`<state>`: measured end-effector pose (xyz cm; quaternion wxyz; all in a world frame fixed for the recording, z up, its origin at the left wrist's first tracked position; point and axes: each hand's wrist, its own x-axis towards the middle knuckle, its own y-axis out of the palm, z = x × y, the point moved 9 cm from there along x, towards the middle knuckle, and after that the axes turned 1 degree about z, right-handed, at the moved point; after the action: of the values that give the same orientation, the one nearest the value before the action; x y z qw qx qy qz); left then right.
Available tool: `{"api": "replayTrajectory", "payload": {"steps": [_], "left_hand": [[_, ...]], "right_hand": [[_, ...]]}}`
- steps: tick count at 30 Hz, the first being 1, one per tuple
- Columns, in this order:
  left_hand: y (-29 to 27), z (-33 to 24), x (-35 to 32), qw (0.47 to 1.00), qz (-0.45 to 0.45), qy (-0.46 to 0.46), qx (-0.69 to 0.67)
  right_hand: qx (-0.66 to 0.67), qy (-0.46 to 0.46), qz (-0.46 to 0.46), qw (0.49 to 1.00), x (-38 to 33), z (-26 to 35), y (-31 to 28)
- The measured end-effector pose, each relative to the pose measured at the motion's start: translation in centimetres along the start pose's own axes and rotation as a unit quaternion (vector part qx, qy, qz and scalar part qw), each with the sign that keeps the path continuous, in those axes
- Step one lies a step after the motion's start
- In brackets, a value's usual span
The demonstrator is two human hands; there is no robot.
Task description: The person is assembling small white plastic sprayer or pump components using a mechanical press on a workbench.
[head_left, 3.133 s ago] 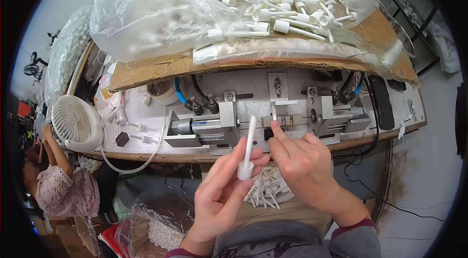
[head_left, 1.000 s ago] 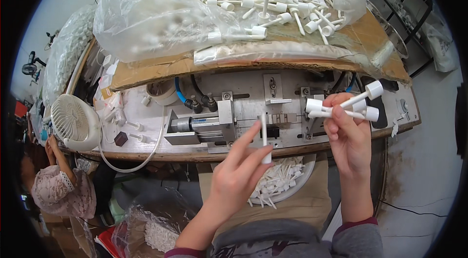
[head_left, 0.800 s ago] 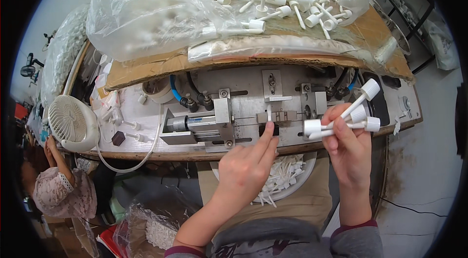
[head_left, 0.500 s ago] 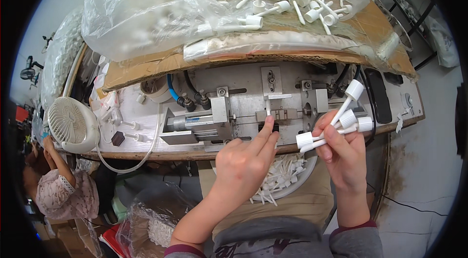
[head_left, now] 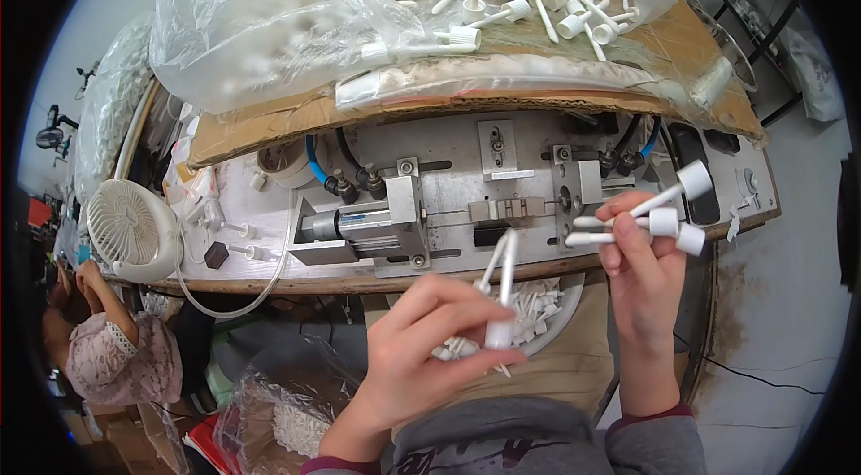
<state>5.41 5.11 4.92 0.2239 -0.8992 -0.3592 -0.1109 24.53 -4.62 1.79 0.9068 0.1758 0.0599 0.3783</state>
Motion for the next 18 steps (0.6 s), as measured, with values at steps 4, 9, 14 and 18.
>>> {"api": "replayTrajectory", "payload": {"steps": [4,9,14,18], "left_hand": [[1.9,1.5,0.4,0.972,0.002,0.064,0.226],[3.6,2.0,1.4,0.912,0.036,0.093,0.398],[3.5,2.3,1.7,0.919,0.028,0.099,0.379],[3.1,2.0,2.0,0.927,0.043,0.087,0.361]], "right_hand": [[-0.158,-0.112,0.008,0.981,-0.7,1.6,0.3],[-0.355,-0.249,0.014,0.901,-1.4,3.6,1.1],[-0.472,-0.405,0.032,0.783,-3.0,5.1,2.8],[-0.527,-0.464,0.068,0.709,-4.5,5.1,4.2]]}}
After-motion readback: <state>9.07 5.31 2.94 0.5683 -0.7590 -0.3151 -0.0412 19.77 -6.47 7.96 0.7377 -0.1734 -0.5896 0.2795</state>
